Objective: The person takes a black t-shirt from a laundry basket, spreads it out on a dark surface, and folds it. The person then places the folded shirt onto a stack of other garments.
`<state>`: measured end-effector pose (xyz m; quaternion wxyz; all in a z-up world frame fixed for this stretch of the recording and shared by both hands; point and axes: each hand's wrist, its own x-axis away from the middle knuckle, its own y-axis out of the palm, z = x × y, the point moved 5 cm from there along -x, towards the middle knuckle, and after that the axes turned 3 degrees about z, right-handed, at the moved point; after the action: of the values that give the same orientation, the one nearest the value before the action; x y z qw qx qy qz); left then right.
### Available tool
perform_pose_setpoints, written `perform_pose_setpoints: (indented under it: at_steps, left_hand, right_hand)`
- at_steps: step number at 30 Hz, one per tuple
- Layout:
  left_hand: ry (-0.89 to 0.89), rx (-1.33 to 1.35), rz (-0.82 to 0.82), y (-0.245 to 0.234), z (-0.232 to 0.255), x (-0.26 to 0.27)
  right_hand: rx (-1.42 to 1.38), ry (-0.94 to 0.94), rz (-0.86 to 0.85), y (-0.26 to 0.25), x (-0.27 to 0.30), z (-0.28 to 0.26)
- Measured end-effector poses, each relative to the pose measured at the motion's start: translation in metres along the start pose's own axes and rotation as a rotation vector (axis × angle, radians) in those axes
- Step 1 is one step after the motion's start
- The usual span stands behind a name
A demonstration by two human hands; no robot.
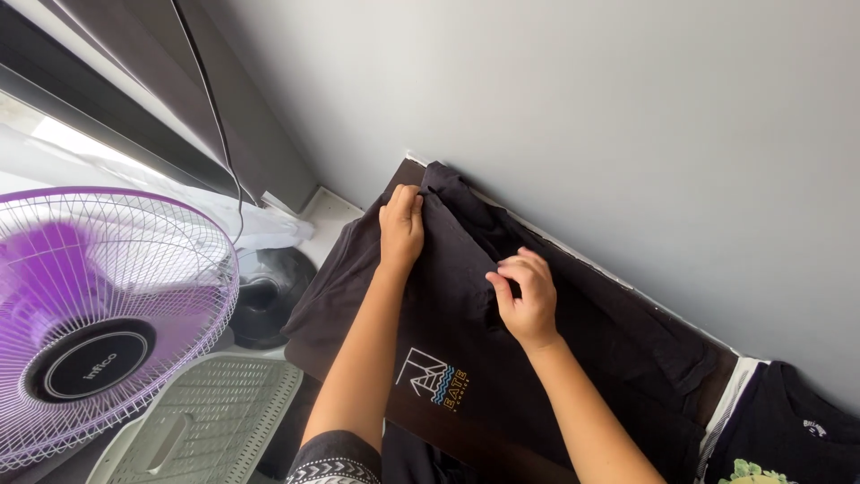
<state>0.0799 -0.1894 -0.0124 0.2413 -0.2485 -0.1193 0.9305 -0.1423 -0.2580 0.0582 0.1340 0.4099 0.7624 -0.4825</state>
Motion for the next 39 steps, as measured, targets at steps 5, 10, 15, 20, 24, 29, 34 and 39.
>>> perform_pose_setpoints:
  at_steps: [5,10,15,20,24,29,34,39]
  left_hand:
    - [-0.039,0.181,-0.054,-0.007,-0.003,-0.007]
    - [-0.083,0.338,-0.181,-0.040,0.000,0.009]
    - [-0.219,0.720,-0.353,-0.124,-0.014,0.061]
    - [-0.615,0.361,-0.301,-0.165,-0.039,0.122]
    - [-0.492,-0.041,-0.048,-0.172,-0.011,0.129]
    - [-0.009,-0.144,-0.074,-0.154,0.014,0.131]
    - [-0.511,0.041,-0.336,-0.133,-0.036,0.143]
    - [-0.438,0.181,-0.310,-0.123,-0.032,0.106]
  right_hand:
    - [0.380,0.160,-0.193,0.003,-0.016,0.001]
    - [0.130,0.474,-0.170,0.001,-0.007,-0.001]
    - [-0.458,0.416,-0.196,-0.008,0.032,-0.057]
    - [-0.546,0.299,-0.807,0.006,0.091,-0.112]
    - [-0.188,0.831,-0.407,0.015,0.137,-0.081]
    - [-0.256,1.040,-0.125,0.019,0.153,-0.061]
    - [-0.247,1.028,-0.126,0.030,0.147,-0.058]
    - [-0.280,1.114,-0.062,0.030,0.148,-0.056]
